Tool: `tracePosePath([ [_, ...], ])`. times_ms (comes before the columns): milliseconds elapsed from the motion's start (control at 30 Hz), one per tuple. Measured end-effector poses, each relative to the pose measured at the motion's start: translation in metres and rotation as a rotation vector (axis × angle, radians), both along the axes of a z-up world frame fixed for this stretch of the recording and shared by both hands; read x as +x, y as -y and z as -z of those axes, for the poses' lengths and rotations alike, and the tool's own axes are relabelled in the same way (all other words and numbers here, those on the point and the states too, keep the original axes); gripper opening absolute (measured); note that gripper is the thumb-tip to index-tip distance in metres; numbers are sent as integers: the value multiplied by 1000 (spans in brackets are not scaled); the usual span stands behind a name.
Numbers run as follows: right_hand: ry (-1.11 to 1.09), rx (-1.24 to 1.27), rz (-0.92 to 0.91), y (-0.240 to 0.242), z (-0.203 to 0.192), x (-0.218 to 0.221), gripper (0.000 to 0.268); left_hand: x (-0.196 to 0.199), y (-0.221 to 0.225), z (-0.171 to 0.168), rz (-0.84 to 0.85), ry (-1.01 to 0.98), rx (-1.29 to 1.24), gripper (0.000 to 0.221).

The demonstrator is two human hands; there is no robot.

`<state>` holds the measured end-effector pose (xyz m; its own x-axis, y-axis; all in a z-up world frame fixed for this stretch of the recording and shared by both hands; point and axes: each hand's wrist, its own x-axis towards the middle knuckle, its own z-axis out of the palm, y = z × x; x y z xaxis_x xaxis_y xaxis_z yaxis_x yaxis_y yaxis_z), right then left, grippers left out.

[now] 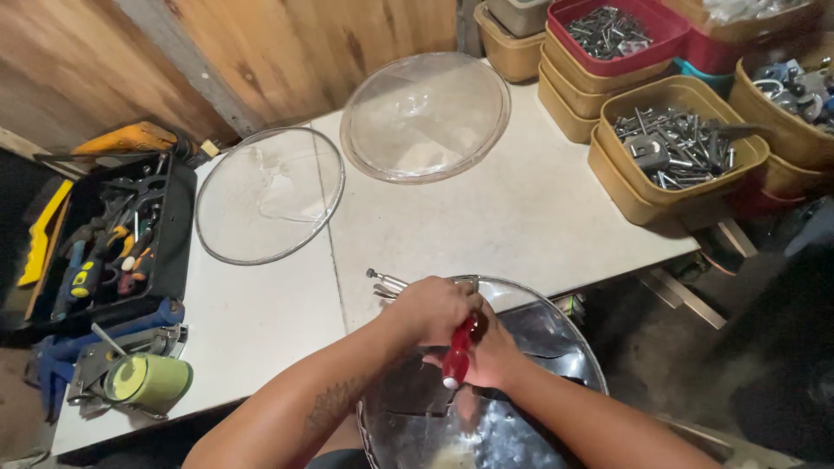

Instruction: Repairing drum heads by adjusting tension rods with a screwdriver

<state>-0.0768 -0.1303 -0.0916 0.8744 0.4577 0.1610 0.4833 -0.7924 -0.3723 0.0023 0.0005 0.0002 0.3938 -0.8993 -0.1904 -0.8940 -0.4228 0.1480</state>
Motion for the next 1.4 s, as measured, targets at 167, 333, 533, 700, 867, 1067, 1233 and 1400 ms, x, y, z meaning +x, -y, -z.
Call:
tracePosePath([
  [167,231,-63,-82,1,21,-2,90,3,-2,-17,-273,-120,-117,26],
  [333,-117,57,-54,1,-1,-1,87,-1,-2,1,-24,-27,-46,31],
  [533,-263,31,-39,-1,-22,-1,91,-3,1,-17,-173,-120,-19,22],
  [700,-92,113,79,3,8,-1,112,4,0,-3,38,-41,0,34],
  [867,-125,122,-52,-1,-32,1,91,-1,3,-11,-196,-98,-84,19],
  [1067,86,-49,-64,10,37,-3,88,-37,49,19,10,-11,-107,64],
  [1233,106,-121,-80,28,6,2,80,-21,58,-33,77,-183,-368,29],
  [1400,173,-140,-163,12,-36,30,73,13,-18,-21,-119,15,-466,13],
])
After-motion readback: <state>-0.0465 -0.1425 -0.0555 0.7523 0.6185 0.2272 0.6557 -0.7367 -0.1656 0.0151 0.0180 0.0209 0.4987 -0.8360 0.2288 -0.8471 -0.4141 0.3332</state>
